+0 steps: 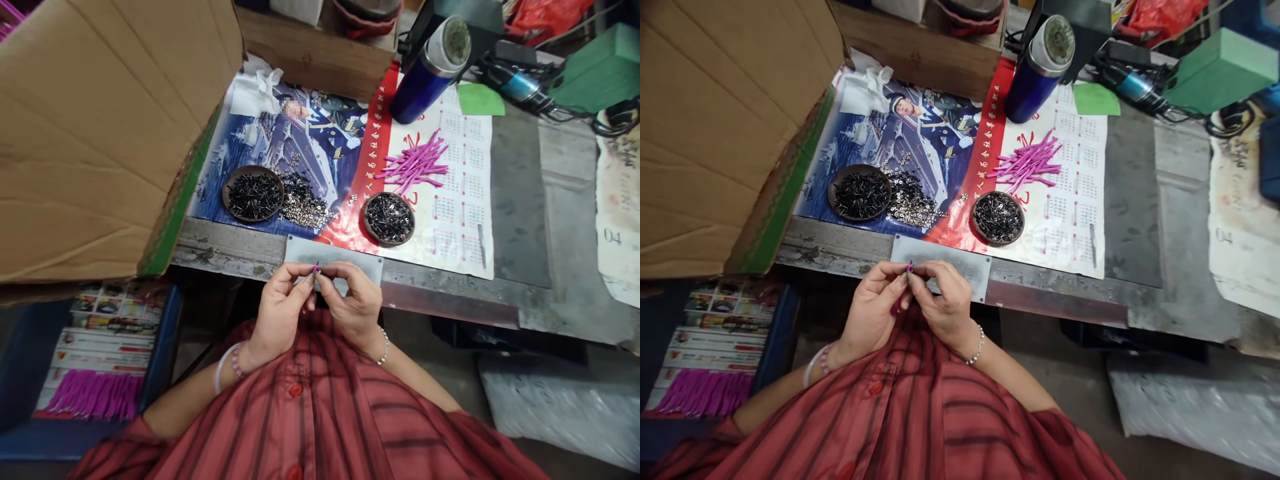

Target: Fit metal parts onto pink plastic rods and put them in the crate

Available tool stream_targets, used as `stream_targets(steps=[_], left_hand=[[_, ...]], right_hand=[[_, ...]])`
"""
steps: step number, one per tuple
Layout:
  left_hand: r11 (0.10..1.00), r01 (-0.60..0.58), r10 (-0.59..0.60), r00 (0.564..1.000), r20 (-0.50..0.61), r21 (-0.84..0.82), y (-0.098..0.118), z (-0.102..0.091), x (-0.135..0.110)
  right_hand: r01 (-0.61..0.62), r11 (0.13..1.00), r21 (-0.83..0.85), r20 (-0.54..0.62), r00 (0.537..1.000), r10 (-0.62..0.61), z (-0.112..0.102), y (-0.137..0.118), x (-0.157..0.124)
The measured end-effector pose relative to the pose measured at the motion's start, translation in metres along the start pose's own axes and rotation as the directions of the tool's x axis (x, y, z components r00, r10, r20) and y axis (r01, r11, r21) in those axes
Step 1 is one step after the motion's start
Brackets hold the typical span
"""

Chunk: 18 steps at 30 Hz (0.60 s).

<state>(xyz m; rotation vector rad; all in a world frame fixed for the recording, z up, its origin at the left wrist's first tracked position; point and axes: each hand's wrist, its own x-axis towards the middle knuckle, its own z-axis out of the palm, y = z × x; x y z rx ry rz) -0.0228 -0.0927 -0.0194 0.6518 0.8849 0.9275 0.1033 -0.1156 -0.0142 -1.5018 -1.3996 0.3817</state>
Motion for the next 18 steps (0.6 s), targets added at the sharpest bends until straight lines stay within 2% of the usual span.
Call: stream_targets(steps=[5, 13, 18], left_hand=[[0.999, -0.028, 0.029, 0.999, 0.024, -0.023, -0.002, 0.000, -0.002], [0.983, -0.163, 0.161, 0.987, 0.031, 0.080, -0.006, -0.003, -0.005], [0.946, -0.262, 0.261, 0.965, 0.034, 0.189, -0.005, -0.003, -0.005]], right_hand=[[-0.018, 0.996, 0.083, -0.022, 1.000, 0.020, 0.004, 0.000, -0.006], [-0.257, 0.898, 0.357, -0.016, 0.960, 0.280, 0.015, -0.006, -0.008], [-0.236, 0.924, 0.302, 0.000, 0.969, 0.247, 0.015, -0.006, -0.007]])
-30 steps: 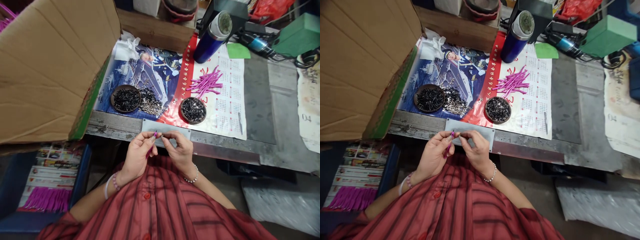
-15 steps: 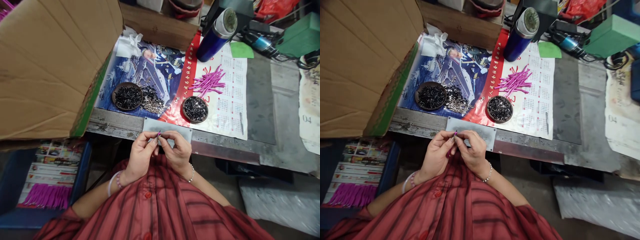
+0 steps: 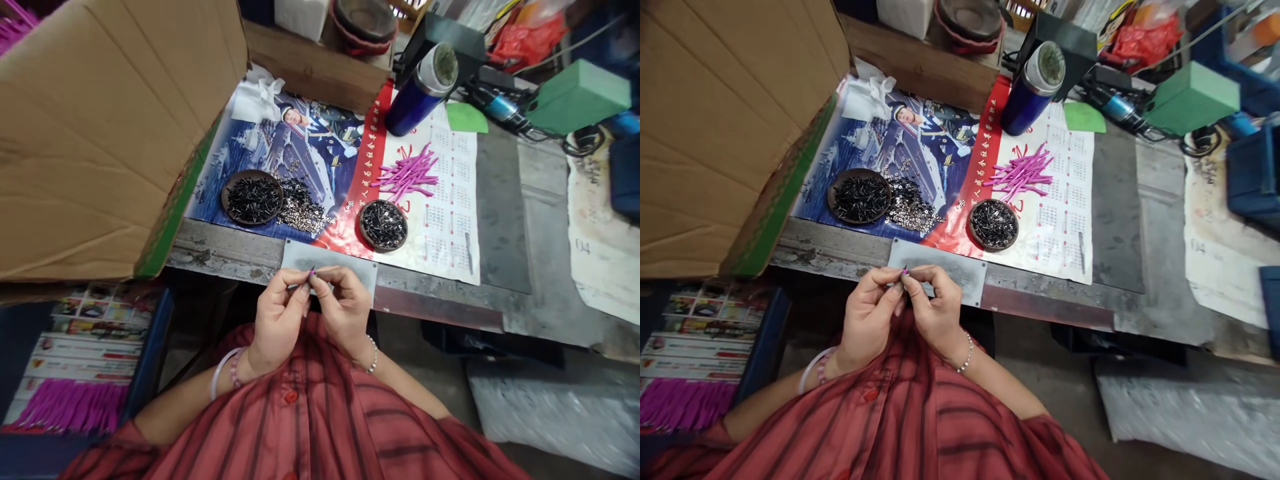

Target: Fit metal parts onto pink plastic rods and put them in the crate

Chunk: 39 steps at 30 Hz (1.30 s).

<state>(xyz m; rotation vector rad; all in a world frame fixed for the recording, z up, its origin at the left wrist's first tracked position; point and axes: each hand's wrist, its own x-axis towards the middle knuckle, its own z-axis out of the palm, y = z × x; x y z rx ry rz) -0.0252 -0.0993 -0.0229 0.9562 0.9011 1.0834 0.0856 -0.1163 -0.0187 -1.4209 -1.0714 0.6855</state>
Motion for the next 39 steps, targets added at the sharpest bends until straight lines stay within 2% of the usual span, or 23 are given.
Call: stream_targets(steps=[3, 9, 17, 20, 23, 25, 28, 39], left_hand=[[0.995, -0.075, 0.074, 0.997, 0.016, 0.069, 0.001, 0.000, 0.001], [0.954, -0.220, 0.220, 0.975, 0.023, 0.204, 0.004, 0.004, 0.002], [0.961, -0.190, 0.190, 0.982, 0.022, 0.200, 0.004, 0.007, 0.000], [0.963, -0.186, 0.185, 0.982, 0.026, 0.195, 0.003, 0.008, 0.001], [0.962, -0.186, 0.181, 0.982, 0.044, 0.199, 0.003, 0.008, 0.002], [0.962, -0.189, 0.182, 0.982, 0.048, 0.200, 0.003, 0.007, 0.003], [0.959, -0.200, 0.194, 0.980, 0.050, 0.200, 0.003, 0.007, 0.002], [0.934, -0.256, 0.247, 0.967, 0.068, 0.248, -0.002, 0.006, 0.006]], right_hand=[[0.085, 0.990, -0.112, 0.012, 0.996, -0.084, -0.002, -0.002, 0.001], [0.241, 0.916, -0.320, 0.032, 0.969, -0.244, -0.003, -0.007, 0.004], [0.325, 0.784, -0.529, 0.155, 0.945, -0.287, -0.002, -0.003, 0.008], [0.284, 0.834, -0.473, 0.150, 0.959, -0.241, -0.001, -0.001, 0.008], [0.169, 0.940, -0.295, 0.116, 0.983, -0.141, -0.001, -0.003, 0.008], [0.105, 0.974, -0.200, 0.114, 0.990, -0.083, -0.002, -0.004, 0.009], [0.080, 0.982, -0.170, 0.142, 0.988, -0.056, -0.004, -0.007, 0.010], [0.159, 0.952, -0.261, 0.169, 0.979, -0.117, -0.013, -0.008, 0.012]])
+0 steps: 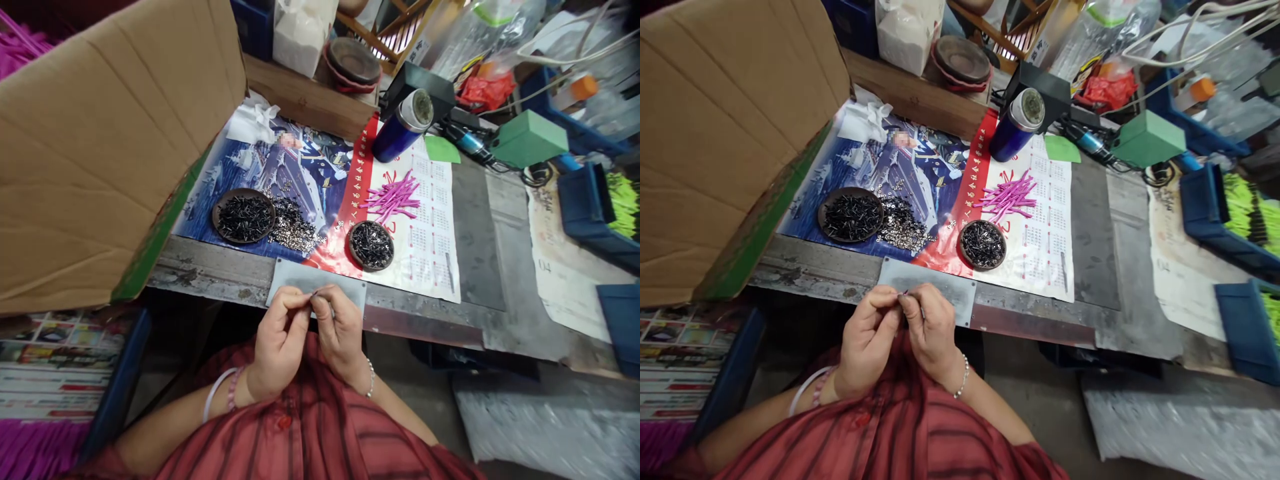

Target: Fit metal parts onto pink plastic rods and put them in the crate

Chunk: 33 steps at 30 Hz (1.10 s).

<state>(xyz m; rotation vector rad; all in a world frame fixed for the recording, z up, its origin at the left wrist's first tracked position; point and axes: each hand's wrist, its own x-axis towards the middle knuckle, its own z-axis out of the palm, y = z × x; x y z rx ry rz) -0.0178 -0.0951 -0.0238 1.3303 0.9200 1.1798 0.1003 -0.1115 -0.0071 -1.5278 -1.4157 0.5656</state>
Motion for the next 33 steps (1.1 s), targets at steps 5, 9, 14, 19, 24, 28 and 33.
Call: stream_targets(steps=[5, 9, 14, 19, 24, 28, 33], left_hand=[[0.999, -0.025, 0.026, 1.000, -0.012, 0.024, -0.002, 0.005, 0.002], [0.998, -0.037, 0.038, 0.999, -0.025, 0.042, -0.004, 0.009, 0.005], [0.994, -0.026, 0.032, 0.998, -0.050, 0.102, -0.003, 0.012, 0.007], [0.992, -0.011, 0.018, 0.998, -0.058, 0.123, -0.001, 0.017, 0.008], [0.992, -0.001, 0.006, 0.999, -0.042, 0.124, 0.001, 0.024, 0.009], [0.990, -0.011, 0.016, 0.999, -0.029, 0.137, 0.001, 0.027, 0.009], [0.990, -0.001, 0.003, 1.000, -0.017, 0.141, 0.000, 0.029, 0.008]], right_hand=[[-0.013, 1.000, -0.005, -0.062, 0.998, 0.013, 0.001, -0.001, -0.001], [-0.064, 0.997, 0.043, -0.079, 0.995, 0.067, 0.000, 0.001, 0.000], [-0.166, 0.962, 0.216, -0.023, 0.984, 0.175, -0.002, 0.005, 0.004], [-0.236, 0.923, 0.304, -0.015, 0.968, 0.252, -0.006, 0.009, 0.004], [-0.262, 0.896, 0.359, -0.026, 0.957, 0.290, -0.011, 0.011, 0.004], [-0.266, 0.878, 0.398, -0.012, 0.956, 0.294, -0.016, 0.013, 0.004], [-0.255, 0.894, 0.368, -0.024, 0.959, 0.284, -0.020, 0.015, 0.004]])
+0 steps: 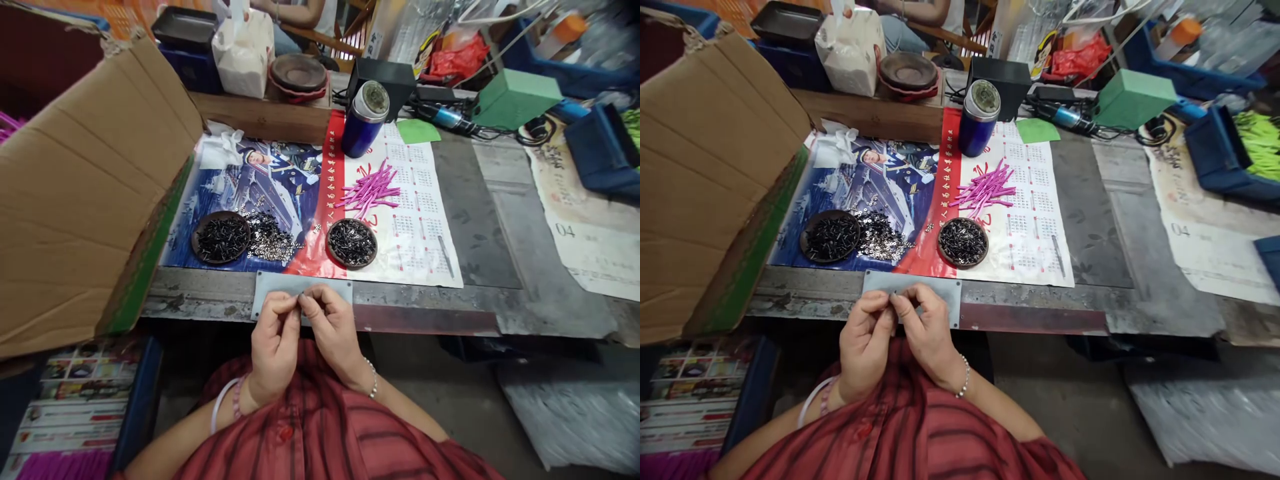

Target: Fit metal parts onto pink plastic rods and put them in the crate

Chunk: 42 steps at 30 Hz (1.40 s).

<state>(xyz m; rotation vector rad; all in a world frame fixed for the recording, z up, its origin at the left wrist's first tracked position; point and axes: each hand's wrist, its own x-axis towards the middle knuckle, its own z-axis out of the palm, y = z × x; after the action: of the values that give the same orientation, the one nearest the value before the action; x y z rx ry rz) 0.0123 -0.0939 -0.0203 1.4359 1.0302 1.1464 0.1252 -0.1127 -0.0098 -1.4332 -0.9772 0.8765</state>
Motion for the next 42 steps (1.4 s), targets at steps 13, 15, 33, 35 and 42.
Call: stream_targets(steps=[13, 15, 33, 35, 42], left_hand=[[0.998, -0.042, 0.041, 0.999, -0.011, -0.038, -0.003, 0.003, -0.001], [0.998, -0.046, 0.045, 0.999, -0.022, -0.046, -0.003, 0.004, -0.003], [0.987, -0.030, 0.018, 0.997, -0.075, -0.159, -0.004, -0.001, -0.014], [0.986, -0.030, 0.017, 0.996, -0.082, -0.161, -0.004, -0.002, -0.015], [0.985, 0.049, -0.063, 0.995, -0.080, -0.163, -0.006, -0.001, -0.017]], right_hand=[[0.099, 0.995, -0.025, -0.052, 0.994, -0.100, 0.001, -0.007, -0.006], [0.099, 0.995, -0.013, -0.062, 0.993, -0.100, 0.001, -0.008, -0.008], [0.171, 0.977, -0.130, -0.102, 0.977, -0.185, 0.014, -0.001, -0.020], [0.194, 0.964, -0.180, -0.084, 0.974, -0.212, 0.014, -0.003, -0.021], [0.211, 0.908, -0.361, -0.078, 0.964, -0.255, 0.019, -0.001, -0.023]])
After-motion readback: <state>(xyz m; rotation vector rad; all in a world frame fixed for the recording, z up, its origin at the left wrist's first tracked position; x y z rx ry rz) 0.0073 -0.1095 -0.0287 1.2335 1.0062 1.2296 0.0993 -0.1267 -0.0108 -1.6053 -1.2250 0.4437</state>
